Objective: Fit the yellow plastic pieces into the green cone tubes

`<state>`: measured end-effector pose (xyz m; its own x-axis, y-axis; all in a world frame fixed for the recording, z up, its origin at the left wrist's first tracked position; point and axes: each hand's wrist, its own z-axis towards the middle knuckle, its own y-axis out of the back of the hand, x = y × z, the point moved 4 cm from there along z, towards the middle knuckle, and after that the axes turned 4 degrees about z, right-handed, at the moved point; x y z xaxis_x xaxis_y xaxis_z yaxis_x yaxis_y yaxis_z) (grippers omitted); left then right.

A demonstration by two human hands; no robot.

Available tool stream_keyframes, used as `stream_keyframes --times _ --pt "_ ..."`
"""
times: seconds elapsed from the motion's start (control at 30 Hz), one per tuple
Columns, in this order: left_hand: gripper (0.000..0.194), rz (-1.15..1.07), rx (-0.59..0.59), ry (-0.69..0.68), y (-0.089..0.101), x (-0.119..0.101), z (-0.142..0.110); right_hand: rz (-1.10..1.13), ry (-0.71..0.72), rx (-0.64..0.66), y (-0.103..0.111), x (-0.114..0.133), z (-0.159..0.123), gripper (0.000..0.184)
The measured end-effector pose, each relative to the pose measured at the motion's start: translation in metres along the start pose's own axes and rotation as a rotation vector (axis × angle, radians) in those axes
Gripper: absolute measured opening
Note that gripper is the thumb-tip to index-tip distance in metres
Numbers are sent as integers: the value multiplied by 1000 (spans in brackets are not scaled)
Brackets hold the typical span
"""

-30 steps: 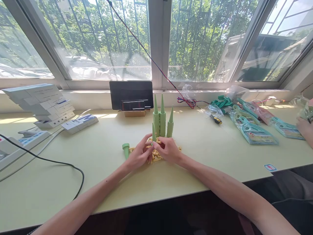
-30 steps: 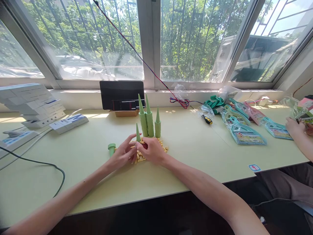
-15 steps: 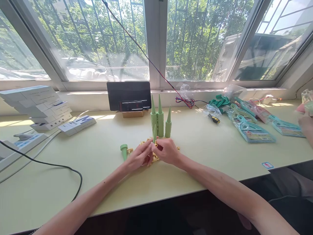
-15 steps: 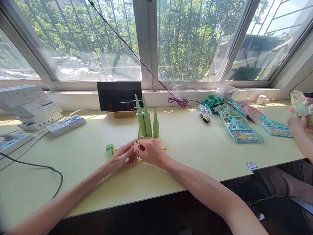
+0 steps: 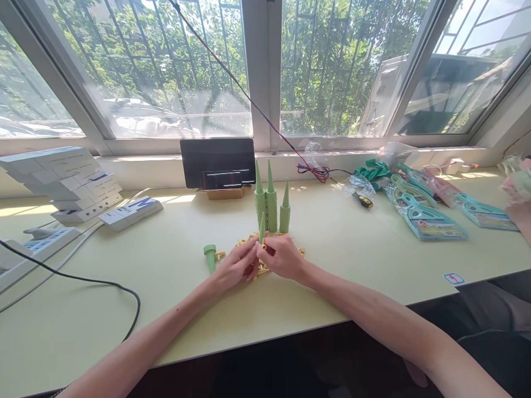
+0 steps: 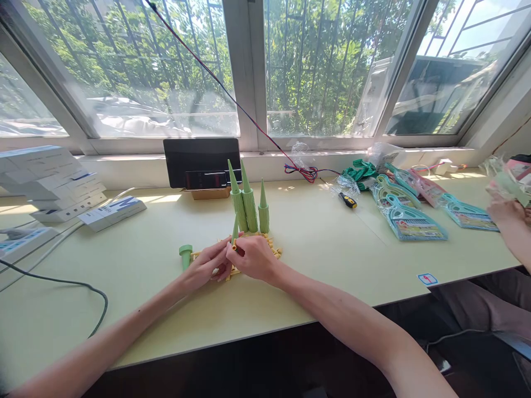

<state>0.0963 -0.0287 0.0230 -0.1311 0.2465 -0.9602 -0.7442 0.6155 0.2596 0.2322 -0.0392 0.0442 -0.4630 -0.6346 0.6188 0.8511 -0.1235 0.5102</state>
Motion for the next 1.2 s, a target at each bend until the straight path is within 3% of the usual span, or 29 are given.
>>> stream_keyframes --times 0.27,0.6,1.0,1.2 --pt "42 -3 -1 -11 0 2 -1 39 3 5 -2 -3 -1 40" --pt "58 -38 -32 13 1 7 0 -22 21 -54 -1 1 -1 43" --pt "34 -20 15 -17 -4 -3 0 -222 44 -113 -2 3 -6 38" --pt "36 -25 15 -25 -5 -3 -1 -255 35 -95 -4 1 -7 39"
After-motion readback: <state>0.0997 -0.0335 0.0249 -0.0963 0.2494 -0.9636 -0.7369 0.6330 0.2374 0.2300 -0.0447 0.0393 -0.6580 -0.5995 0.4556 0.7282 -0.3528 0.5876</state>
